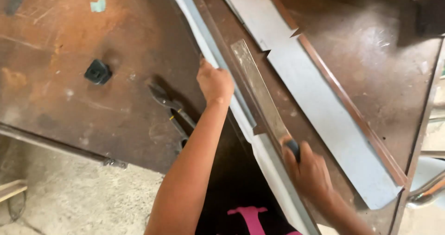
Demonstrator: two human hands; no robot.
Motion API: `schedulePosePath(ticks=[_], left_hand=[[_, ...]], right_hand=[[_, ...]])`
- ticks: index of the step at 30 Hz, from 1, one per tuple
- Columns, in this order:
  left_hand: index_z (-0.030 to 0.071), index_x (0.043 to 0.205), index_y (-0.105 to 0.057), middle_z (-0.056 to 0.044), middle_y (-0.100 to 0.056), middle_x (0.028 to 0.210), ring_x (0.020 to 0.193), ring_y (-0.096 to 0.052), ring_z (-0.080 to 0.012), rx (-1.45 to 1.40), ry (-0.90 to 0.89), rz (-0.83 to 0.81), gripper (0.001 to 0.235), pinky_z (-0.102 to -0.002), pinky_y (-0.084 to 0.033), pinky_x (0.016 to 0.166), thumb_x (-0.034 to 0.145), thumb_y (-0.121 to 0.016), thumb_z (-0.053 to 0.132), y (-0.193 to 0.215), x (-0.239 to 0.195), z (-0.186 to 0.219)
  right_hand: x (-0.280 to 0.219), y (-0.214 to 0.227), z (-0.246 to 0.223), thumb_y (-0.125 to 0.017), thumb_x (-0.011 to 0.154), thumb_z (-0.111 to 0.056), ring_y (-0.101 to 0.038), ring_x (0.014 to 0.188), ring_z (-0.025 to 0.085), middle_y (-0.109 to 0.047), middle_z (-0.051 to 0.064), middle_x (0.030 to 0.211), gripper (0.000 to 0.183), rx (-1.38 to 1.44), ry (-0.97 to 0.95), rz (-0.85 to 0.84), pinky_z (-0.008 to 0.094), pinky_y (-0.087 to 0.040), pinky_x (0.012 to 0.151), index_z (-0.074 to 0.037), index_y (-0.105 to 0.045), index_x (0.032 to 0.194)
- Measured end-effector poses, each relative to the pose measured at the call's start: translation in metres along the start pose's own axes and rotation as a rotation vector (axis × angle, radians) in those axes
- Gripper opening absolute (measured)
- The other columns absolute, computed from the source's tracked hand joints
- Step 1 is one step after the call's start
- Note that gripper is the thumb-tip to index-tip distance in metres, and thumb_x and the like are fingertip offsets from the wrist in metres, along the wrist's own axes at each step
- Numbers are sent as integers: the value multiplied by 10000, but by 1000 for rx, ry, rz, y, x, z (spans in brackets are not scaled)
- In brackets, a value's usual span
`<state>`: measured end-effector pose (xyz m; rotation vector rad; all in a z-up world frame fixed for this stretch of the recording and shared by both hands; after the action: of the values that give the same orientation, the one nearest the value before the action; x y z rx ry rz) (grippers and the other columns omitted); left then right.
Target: Scraping and cleaning the edges of metal sheets using a hand scraper tool on a workbench.
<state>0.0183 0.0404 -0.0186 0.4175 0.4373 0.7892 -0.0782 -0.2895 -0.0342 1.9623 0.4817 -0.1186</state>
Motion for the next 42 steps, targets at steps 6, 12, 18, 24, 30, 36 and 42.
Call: schedulePosePath(ticks=[6,12,18,24,30,36,42], left_hand=[[-114,1370,-486,-311,-633,1272,1107,-693,-372,-3,-57,61,528,-352,-557,973,851,-409,-57,-8,18,-10],[-111,1333,-477,-304,-649,1218,1002,-731,-365,-4,-79,61,476,-349,-604,892,865,-423,-45,5,14,0],[-130,1377,-431,-325,-565,1294,1112,-653,-390,-15,7,-21,503,-388,-557,974,888,-397,-18,12,15,-19],[-191,1323,-441,-336,-646,1094,810,-727,-337,-25,20,4,488,-339,-619,737,870,-393,-16,21,7,-24],[-174,1292,-516,-395,-633,1178,1138,-625,-539,-36,-65,58,492,-557,-522,983,829,-414,-41,21,2,-23],[-169,1324,-495,-368,-653,1168,1101,-659,-509,-10,-7,57,525,-521,-563,934,833,-413,-3,28,-11,-12],[-165,1236,-560,-386,-650,1145,1132,-627,-529,-143,8,16,454,-569,-510,948,841,-431,18,29,-5,-50]], right_hand=[[-15,-44,54,-474,983,-584,-697,586,296,-734,124,733,468,-202,-298,-320,412,-567,551,-118,-527,980],[-38,-5,13,-604,938,-350,-589,415,257,-631,88,560,292,184,-59,56,426,-482,439,-84,-513,859],[-9,-35,23,-520,977,-498,-660,517,360,-700,152,628,420,-75,-149,-138,490,-516,549,-88,-502,886],[9,3,-33,-535,1007,-369,-581,401,188,-657,53,629,292,157,-102,-75,316,-502,357,-80,-536,957],[69,-24,-29,-536,962,-582,-728,757,466,-700,245,689,506,-116,-55,-29,557,-546,673,-82,-542,883],[99,37,-130,-715,904,-448,-655,567,402,-579,151,549,345,344,183,274,446,-488,486,-149,-548,865],[199,-45,-80,-513,963,-650,-735,885,470,-732,270,858,603,-159,1,-40,582,-573,744,-52,-568,915]])
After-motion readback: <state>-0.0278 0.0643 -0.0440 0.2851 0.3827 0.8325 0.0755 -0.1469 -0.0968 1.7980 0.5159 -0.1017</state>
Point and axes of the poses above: each hand's wrist, its own x-axis towards the middle knuckle, its own y-axis out of the back of the hand, z = x × y, the point moved 7 cm from there along x, towards the middle knuckle
